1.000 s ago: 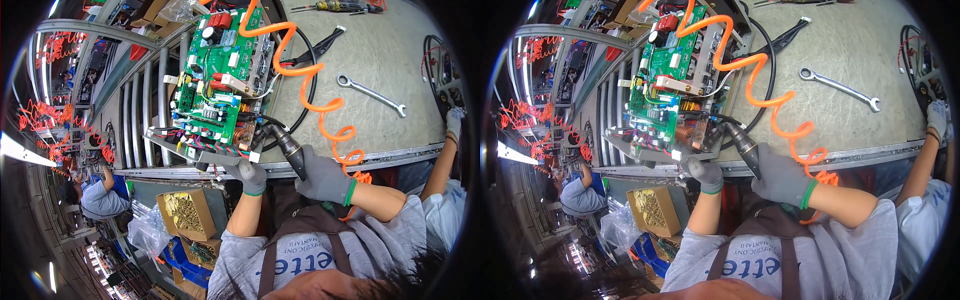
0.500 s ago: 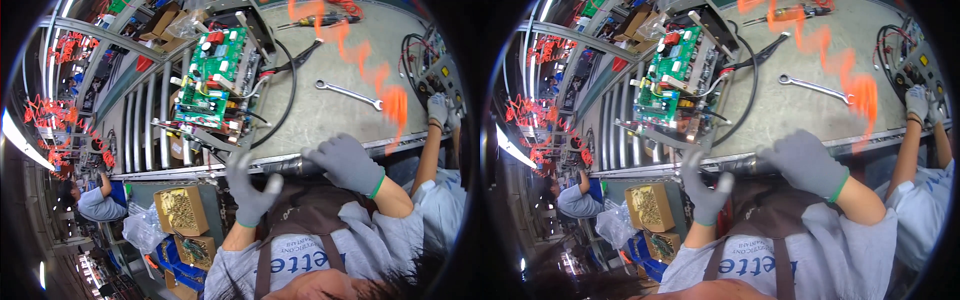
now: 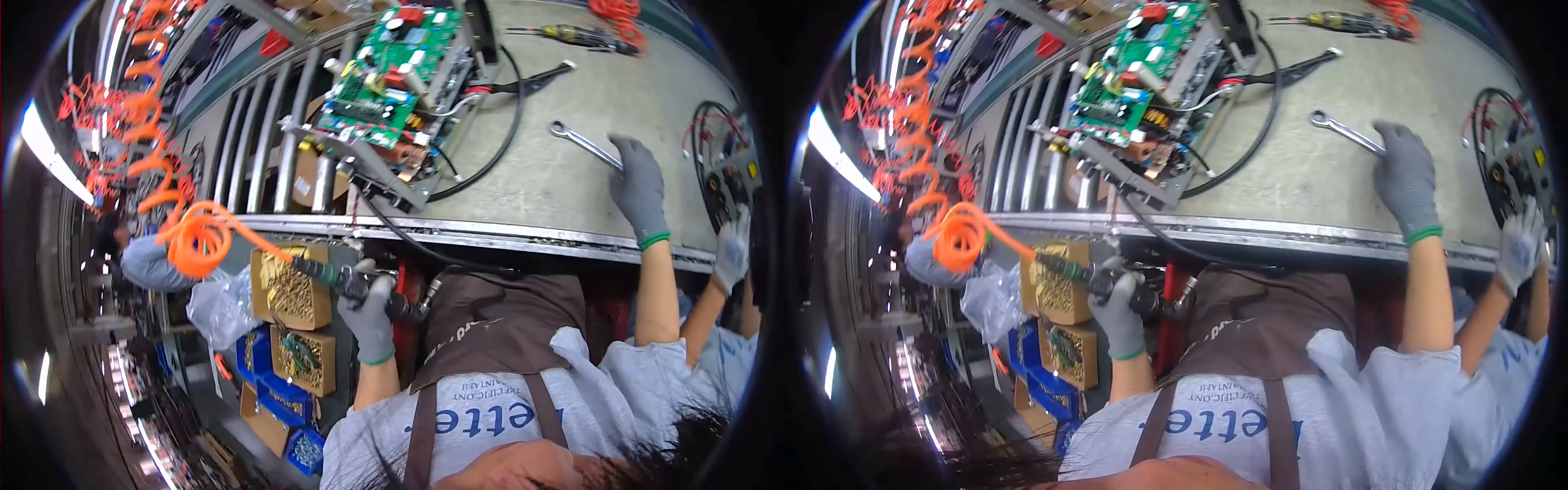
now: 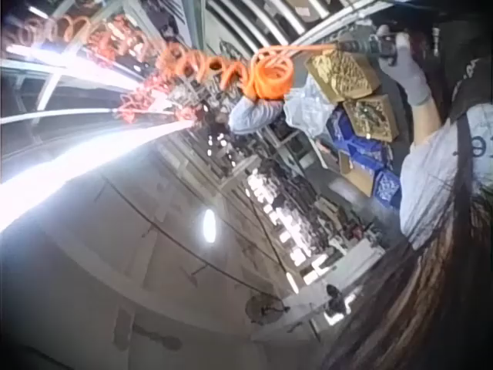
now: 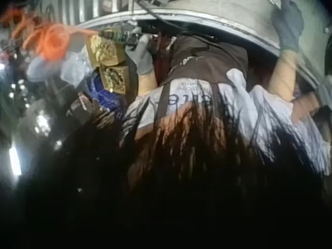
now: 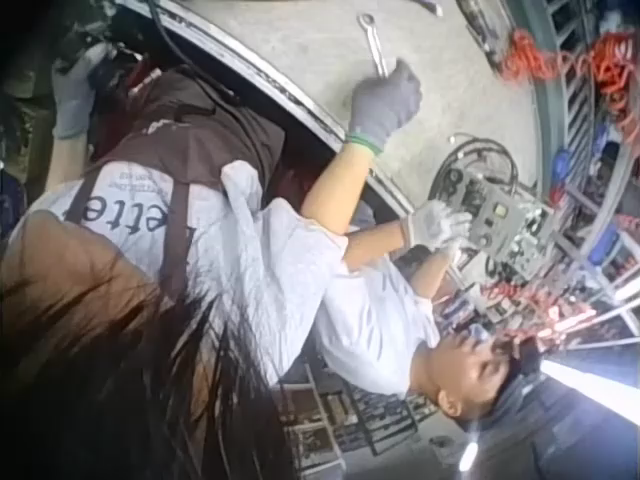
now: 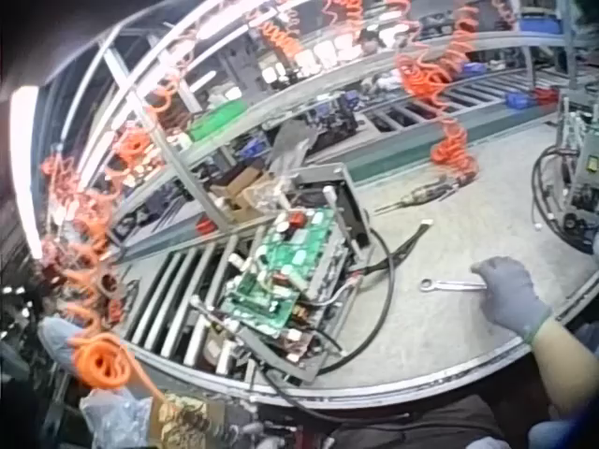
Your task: Assembling internal components and wiring for an industrial inverter unit on a factory assembly line.
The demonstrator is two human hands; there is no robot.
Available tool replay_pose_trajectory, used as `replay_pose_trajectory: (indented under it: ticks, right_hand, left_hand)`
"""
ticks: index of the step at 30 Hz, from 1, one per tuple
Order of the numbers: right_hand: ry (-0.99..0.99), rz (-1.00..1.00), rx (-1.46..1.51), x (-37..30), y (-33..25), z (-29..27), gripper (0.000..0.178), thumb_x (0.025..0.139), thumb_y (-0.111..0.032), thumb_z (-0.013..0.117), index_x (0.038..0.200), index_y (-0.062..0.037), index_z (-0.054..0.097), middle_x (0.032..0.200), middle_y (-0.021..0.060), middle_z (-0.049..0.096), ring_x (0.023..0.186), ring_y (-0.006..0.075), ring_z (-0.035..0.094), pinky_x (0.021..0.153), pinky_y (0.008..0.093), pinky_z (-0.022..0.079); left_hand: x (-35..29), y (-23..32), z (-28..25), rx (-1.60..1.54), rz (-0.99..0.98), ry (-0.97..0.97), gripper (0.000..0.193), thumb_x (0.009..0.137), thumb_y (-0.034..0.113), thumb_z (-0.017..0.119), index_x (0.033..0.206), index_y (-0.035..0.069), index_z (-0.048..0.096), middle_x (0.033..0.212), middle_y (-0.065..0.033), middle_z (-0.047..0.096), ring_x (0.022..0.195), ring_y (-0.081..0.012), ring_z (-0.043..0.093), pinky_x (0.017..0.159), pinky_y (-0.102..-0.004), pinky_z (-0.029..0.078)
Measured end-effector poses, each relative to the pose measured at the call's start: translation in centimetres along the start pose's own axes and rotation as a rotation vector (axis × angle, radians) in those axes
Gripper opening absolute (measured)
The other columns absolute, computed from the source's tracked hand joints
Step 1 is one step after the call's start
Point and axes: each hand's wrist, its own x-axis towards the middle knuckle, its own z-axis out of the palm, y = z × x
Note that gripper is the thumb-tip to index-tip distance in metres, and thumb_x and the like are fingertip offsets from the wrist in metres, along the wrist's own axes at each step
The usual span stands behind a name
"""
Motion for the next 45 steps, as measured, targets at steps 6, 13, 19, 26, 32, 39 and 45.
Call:
replay_pose_trajectory:
  ticks: [6,13,19,26,32,39,45]
  right_hand:
    - [-0.514,0.034,-0.148,1.9,1.4,1.4,0.023,0.075,-0.006,0.059,0.098,-0.0076,0.055,0.095,0.0162,0.061,0.089,0.0363,0.061,0.077,0.0457,0.048]
    - [-0.47,0.022,-0.112,0.2,0.6,1.7,0.023,0.075,-0.011,0.059,0.096,-0.0054,0.051,0.09,0.0202,0.06,0.08,0.0401,0.061,0.071,0.0488,0.049]
    - [-0.637,0.047,0.915,-2.1,-5.0,0.4,0.021,0.085,-0.018,0.058,0.098,-0.0022,0.064,0.068,0.0087,0.057,0.053,0.02,0.055,0.051,0.0331,0.045]
    - [-1.767,0.695,1.932,-0.1,-11.2,1.8,0.045,0.101,-0.03,0.038,0.128,0.0031,0.051,0.06,-0.0026,0.044,0.039,0.0063,0.038,0.033,0.0221,0.031]
    - [-1.808,0.648,1.761,1.8,-13.8,4.4,0.051,0.103,-0.036,0.034,0.131,0.0036,0.049,0.061,-0.0029,0.048,0.04,0.0056,0.039,0.035,0.0224,0.034]
    - [-1.076,-0.22,0.782,1.8,-17.7,4.5,0.028,0.095,-0.026,0.045,0.106,-0.0025,0.056,0.076,0.0158,0.06,0.079,0.0244,0.064,0.072,0.0396,0.048]
    - [-0.121,-1.26,-0.058,6.8,-19.5,-4.3,0.043,0.082,-0.016,0.056,0.118,0.006,0.046,0.107,0.0177,0.051,0.109,0.027,0.05,0.095,0.0379,0.041]
  left_hand:
    - [3.8,-2.4,1.1,0.136,0.175,0.218,0.026,0.075,0.0,0.071,0.1,0.0,0.062,0.085,-0.0022,0.062,0.075,-0.0104,0.058,0.07,-0.0244,0.047]
    - [5.0,-6.1,3.3,0.128,0.199,0.19,0.034,0.076,-0.001,0.073,0.107,0.0,0.06,0.092,-0.0018,0.061,0.08,-0.0097,0.056,0.074,-0.0244,0.047]
    - [3.5,-8.2,3.0,-0.097,-0.047,0.348,0.045,0.081,0.003,0.072,0.123,0.001,0.054,0.11,-0.0048,0.06,0.092,-0.0135,0.056,0.083,-0.0278,0.046]
    - [1.2,-7.3,2.8,-0.411,-0.394,0.419,0.039,0.086,0.021,0.07,0.12,0.006,0.056,0.103,-0.0012,0.058,0.088,-0.012,0.056,0.083,-0.0284,0.048]
    - [-1.7,-5.6,2.6,-0.074,-0.14,0.057,0.033,0.085,0.014,0.067,0.113,0.0,0.055,0.114,-0.0122,0.055,0.104,-0.0204,0.055,0.094,-0.0357,0.045]
    - [6.3,-2.6,8.1,0.635,0.723,-0.039,0.048,0.078,0.01,0.058,0.122,-0.006,0.049,0.127,-0.0253,0.048,0.124,-0.0413,0.04,0.105,-0.0485,0.032]
    - [6.6,-3.6,7.6,0.619,0.673,-0.063,0.053,0.076,0.016,0.06,0.124,-0.004,0.046,0.133,-0.0263,0.042,0.127,-0.043,0.037,0.104,-0.0465,0.034]
